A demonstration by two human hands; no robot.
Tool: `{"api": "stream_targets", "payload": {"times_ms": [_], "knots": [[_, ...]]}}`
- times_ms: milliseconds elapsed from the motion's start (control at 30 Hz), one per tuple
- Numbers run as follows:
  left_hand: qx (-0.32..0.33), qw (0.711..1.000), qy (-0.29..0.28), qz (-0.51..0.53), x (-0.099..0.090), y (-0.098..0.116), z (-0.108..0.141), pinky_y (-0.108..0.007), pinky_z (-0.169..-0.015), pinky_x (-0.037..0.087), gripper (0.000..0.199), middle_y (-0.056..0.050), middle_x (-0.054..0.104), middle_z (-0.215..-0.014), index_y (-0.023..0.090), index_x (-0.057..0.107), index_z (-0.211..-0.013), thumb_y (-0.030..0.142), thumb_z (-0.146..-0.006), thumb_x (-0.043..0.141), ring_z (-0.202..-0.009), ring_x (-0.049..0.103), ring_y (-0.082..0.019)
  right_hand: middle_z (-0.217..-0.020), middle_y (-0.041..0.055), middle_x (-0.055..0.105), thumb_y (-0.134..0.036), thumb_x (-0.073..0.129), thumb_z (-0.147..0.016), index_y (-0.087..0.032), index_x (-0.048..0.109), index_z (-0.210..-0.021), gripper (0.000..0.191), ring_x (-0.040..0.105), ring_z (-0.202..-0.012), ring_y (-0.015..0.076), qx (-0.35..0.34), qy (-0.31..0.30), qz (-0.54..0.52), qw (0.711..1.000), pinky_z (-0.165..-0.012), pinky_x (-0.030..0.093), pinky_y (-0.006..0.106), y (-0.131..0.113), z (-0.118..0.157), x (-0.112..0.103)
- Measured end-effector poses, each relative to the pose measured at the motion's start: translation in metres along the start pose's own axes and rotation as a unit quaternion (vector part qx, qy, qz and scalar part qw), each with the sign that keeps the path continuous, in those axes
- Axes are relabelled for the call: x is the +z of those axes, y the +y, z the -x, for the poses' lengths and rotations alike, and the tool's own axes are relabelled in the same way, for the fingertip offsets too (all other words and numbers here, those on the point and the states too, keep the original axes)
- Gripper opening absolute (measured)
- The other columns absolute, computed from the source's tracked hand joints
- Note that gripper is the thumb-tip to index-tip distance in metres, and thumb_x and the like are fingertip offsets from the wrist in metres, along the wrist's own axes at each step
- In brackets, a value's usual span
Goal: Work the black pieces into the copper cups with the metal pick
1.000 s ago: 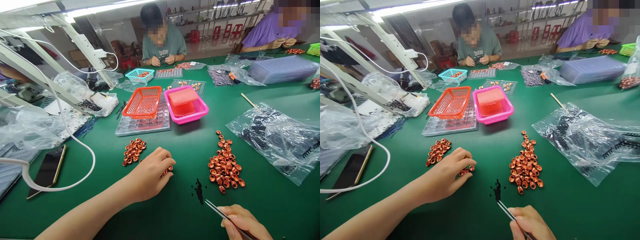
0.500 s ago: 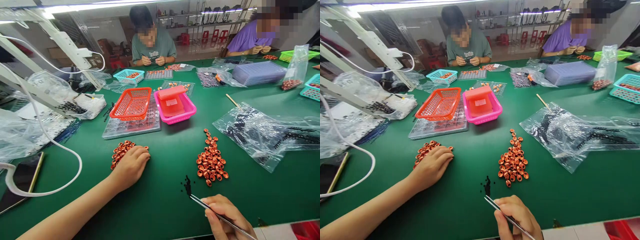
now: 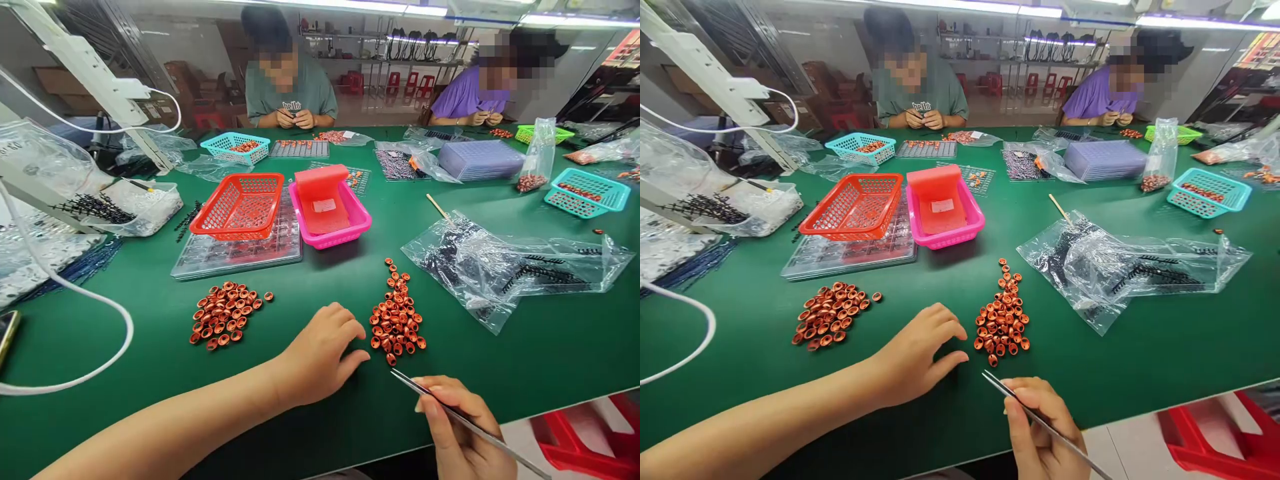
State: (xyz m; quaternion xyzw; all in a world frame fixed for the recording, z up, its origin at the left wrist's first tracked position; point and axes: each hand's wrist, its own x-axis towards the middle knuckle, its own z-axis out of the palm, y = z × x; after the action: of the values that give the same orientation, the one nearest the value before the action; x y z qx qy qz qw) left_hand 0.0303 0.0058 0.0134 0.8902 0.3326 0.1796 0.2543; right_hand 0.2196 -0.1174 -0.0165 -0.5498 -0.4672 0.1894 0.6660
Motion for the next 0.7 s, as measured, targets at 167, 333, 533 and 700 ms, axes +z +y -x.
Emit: {"api": "stream_targets", "payload": {"times_ms": [167,333,533,700], "knots": [[-0.040,0.998,-0.040,-0.025,0.014,0.003,-0.022,-0.041,-0.085,0.043,0.027,-0.007,0.066,-0.096,0.015,0.066,-0.097,0.035,-0.084,0.079,-0.093,0.055,-0.026,-0.085,0.0052,0.076,-0.022,0.073,-0.086,-0.021,0.069,-0.091,0.006,0.075,-0.078,0.0195,0.001,-0.010,0.006,1.000,-0.063,0.062,0.029,0.008,0.000,0.001],[-0.069,0.995,-0.064,-0.020,0.014,0.007,-0.027,-0.039,-0.084,0.042,0.022,-0.006,0.068,-0.093,0.016,0.067,-0.094,0.031,-0.084,0.079,-0.091,0.057,-0.025,-0.087,0.0052,0.077,-0.017,0.070,-0.087,-0.020,0.069,-0.093,0.007,0.075,-0.080,0.0186,-0.019,-0.026,0.012,0.999,-0.065,0.062,0.028,0.013,0.004,-0.003],[-0.075,0.995,-0.060,-0.002,0.012,0.007,-0.030,-0.038,-0.082,0.044,0.012,-0.005,0.069,-0.090,0.016,0.069,-0.089,0.023,-0.083,0.077,-0.088,0.060,-0.023,-0.092,0.0058,0.076,-0.012,0.069,-0.086,-0.021,0.068,-0.096,0.014,0.074,-0.087,0.0184,0.011,-0.023,-0.006,1.000,-0.069,0.063,0.028,0.013,0.010,-0.003],[-0.133,0.984,0.016,0.122,-0.006,0.004,-0.011,-0.029,-0.076,0.049,0.008,-0.001,0.071,-0.088,0.017,0.068,-0.092,0.016,-0.084,0.069,-0.081,0.064,-0.017,-0.092,0.0054,0.074,-0.011,0.070,-0.085,-0.021,0.069,-0.097,0.016,0.073,-0.087,0.0175,0.051,-0.021,-0.029,0.998,-0.069,0.063,0.026,0.016,0.013,-0.009]]}}
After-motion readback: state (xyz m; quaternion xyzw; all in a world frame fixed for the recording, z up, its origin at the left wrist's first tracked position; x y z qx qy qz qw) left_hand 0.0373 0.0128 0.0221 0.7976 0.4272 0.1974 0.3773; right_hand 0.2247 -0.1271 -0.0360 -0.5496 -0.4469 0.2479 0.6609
